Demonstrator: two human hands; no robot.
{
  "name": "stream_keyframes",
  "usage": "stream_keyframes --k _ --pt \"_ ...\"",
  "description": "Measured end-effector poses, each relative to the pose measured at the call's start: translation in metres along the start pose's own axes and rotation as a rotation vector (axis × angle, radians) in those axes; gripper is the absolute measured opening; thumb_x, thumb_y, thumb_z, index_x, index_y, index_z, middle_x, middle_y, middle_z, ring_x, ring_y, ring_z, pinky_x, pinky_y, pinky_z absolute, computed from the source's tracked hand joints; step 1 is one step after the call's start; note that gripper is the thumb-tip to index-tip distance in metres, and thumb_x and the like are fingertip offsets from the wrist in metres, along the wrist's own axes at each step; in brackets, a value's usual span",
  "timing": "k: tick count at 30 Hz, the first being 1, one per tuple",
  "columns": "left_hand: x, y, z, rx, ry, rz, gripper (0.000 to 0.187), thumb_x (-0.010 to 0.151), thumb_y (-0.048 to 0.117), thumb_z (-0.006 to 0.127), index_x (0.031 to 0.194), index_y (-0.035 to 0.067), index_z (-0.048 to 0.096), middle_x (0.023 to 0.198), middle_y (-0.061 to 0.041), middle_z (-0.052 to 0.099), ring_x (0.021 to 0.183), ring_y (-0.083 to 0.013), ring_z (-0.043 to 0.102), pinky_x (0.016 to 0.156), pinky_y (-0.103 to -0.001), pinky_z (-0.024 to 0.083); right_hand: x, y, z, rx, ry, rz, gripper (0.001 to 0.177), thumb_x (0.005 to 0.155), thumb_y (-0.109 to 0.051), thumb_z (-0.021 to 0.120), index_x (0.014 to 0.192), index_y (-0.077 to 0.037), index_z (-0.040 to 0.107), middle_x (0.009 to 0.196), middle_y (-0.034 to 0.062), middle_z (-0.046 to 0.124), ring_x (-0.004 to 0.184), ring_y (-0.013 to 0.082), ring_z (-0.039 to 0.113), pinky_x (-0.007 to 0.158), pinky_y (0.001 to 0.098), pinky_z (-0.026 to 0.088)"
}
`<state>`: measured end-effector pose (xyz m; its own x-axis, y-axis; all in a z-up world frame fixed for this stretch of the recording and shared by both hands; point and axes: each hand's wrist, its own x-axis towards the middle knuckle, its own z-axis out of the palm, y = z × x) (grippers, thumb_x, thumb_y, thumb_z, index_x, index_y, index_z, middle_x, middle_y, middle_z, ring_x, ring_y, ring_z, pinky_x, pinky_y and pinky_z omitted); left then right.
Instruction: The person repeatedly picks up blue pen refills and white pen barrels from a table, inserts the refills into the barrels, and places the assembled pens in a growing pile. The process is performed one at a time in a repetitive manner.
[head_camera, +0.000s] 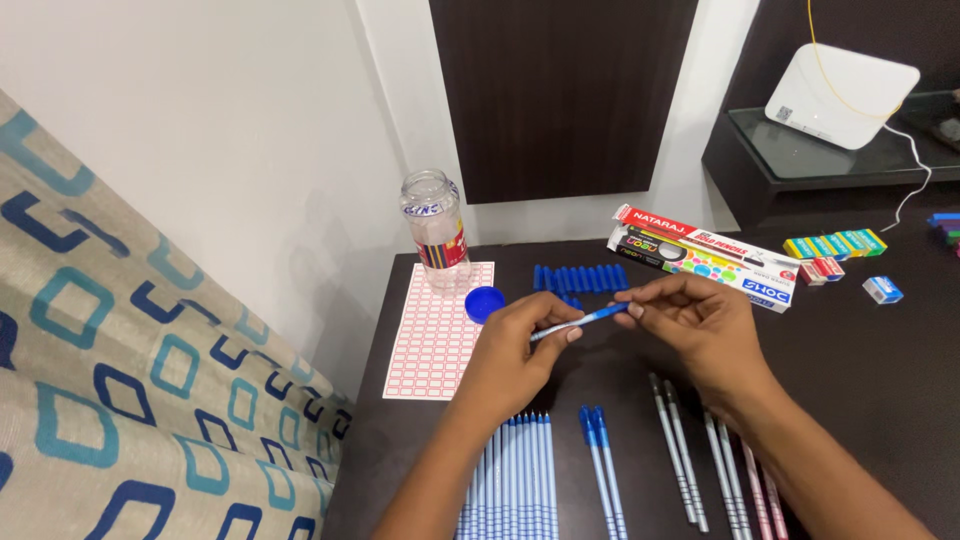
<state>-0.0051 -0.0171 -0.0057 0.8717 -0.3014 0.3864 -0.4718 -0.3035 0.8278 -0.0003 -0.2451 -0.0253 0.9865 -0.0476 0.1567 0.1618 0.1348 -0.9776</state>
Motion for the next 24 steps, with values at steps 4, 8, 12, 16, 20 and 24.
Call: stream_keyframes --k 4,8,12,16,20,24 --pt "0.001 -0.002 0.006 -0.052 0.008 -0.003 0.015 0.091 0.009 0.071 0.104 0.002 0.071 0.091 -0.011 0.075 0.080 -0.0178 0.071 0.072 -0.031 0.054 0.000 -0.003 0.002 0.041 0.048 -0.012 0.012 0.091 0.007 0.064 0.103 0.006 0.067 0.108 0.0205 0.076 0.094 0.0220 0.076 0.089 0.0324 0.063" --pt "-0.001 -0.003 0.016 -0.166 0.003 -0.030 0.017 0.094 0.008 0.068 0.110 0.001 0.068 0.090 -0.008 0.075 0.082 -0.0124 0.071 0.075 -0.028 0.055 -0.001 -0.007 0.003 0.091 0.081 -0.064 0.012 0.094 0.004 0.064 0.105 0.006 0.068 0.109 0.0186 0.075 0.094 0.0192 0.074 0.089 0.0315 0.062" --pt "-0.002 -0.003 0.023 -0.311 -0.029 -0.084 0.020 0.096 0.006 0.065 0.116 0.000 0.066 0.089 -0.005 0.072 0.083 -0.0077 0.067 0.075 -0.026 0.055 -0.001 -0.009 0.000 0.101 0.071 -0.063 0.016 0.095 0.001 0.065 0.109 0.007 0.069 0.110 0.0173 0.076 0.096 0.0185 0.074 0.090 0.0313 0.061" --pt "-0.004 0.009 0.027 -0.404 -0.040 -0.072 0.020 0.098 0.010 0.063 0.115 0.001 0.065 0.090 -0.005 0.071 0.081 -0.0063 0.065 0.074 -0.025 0.055 0.000 -0.004 0.001 0.087 0.027 -0.054 0.024 0.090 0.001 0.069 0.115 0.005 0.069 0.102 0.0152 0.075 0.091 0.0184 0.074 0.085 0.0310 0.062" --pt "-0.007 0.031 0.018 -0.103 0.002 -0.071 0.021 0.097 0.018 0.067 0.109 0.001 0.072 0.089 -0.008 0.073 0.076 -0.0136 0.064 0.068 -0.029 0.052 0.000 -0.005 -0.002 0.051 -0.007 -0.008 0.028 0.091 -0.004 0.071 0.118 0.004 0.072 0.092 0.0109 0.073 0.080 0.0135 0.070 0.076 0.0270 0.059" --pt "-0.023 0.043 -0.017 0.054 0.092 -0.027 0.023 0.094 0.022 0.068 0.105 0.002 0.071 0.093 -0.009 0.074 0.082 -0.0169 0.072 0.070 -0.030 0.056 0.001 -0.016 -0.006 -0.210 -0.219 0.155 0.032 0.080 -0.005 0.077 0.111 0.005 0.074 0.082 0.0105 0.076 0.066 0.0145 0.068 0.064 0.0284 0.056"
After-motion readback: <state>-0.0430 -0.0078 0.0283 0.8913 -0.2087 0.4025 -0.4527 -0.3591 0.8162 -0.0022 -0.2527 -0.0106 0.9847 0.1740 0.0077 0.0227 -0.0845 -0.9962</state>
